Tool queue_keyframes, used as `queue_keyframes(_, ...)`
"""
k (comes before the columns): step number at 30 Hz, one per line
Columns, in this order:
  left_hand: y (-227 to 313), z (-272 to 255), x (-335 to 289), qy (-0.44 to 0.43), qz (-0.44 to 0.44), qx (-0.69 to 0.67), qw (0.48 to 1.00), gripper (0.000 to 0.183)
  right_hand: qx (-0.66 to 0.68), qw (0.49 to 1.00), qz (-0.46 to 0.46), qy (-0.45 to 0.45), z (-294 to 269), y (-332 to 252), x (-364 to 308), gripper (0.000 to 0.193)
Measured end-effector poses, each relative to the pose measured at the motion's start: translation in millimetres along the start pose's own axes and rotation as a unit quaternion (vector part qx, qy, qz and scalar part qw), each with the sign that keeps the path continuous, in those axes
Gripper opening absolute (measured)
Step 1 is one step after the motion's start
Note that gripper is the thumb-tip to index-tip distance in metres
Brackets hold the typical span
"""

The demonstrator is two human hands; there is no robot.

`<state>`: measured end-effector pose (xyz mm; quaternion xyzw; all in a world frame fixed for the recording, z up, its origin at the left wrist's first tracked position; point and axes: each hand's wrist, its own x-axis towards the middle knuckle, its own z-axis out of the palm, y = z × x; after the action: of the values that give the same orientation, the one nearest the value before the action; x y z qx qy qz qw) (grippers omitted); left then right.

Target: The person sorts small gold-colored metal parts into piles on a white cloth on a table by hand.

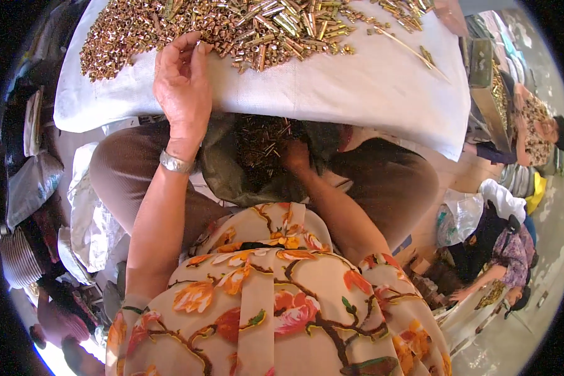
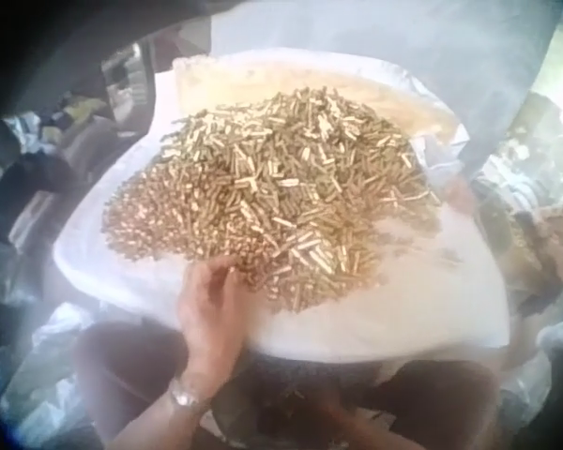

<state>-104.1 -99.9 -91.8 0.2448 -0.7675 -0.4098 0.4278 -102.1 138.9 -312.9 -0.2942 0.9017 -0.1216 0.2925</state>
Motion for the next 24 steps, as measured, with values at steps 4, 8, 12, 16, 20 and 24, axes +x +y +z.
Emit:
queue_keyframes(4, 6, -2, 0, -0.002, -0.012, 0.005, 1.000, 0.017, 0.093, 0.990, 0.088, 0.055, 28, -3, 9, 0.024)
queue_keyframes(8, 5, 1, -2, -0.015, 0.003, 0.036, 0.999, 0.018, 0.013, 0.995, 0.097, -0.019, 28, -4, 19, 0.030)
queue_keyframes(12, -2, 0, -4, 0.012, -0.007, -0.019, 1.000, 0.018, 0.030, 0.983, 0.148, -0.108, -4, -29, 13, 0.029)
queue_keyframes(16, 9, 0, -1, 0.000, 0.002, 0.027, 1.000, 0.018, 0.190, 0.981, -0.034, 0.025, -10, -18, 5, 0.028)
queue_keyframes(20, 3, -1, -3, 0.003, 0.016, 0.023, 1.000, 0.019, 0.471, 0.873, 0.009, -0.126, -96, -68, -30, 0.023)
queue_keyframes(24, 7, -4, -2, -0.002, 0.019, 0.019, 1.000, 0.020, 0.501, 0.859, -0.087, -0.061, -125, -88, -65, 0.020)
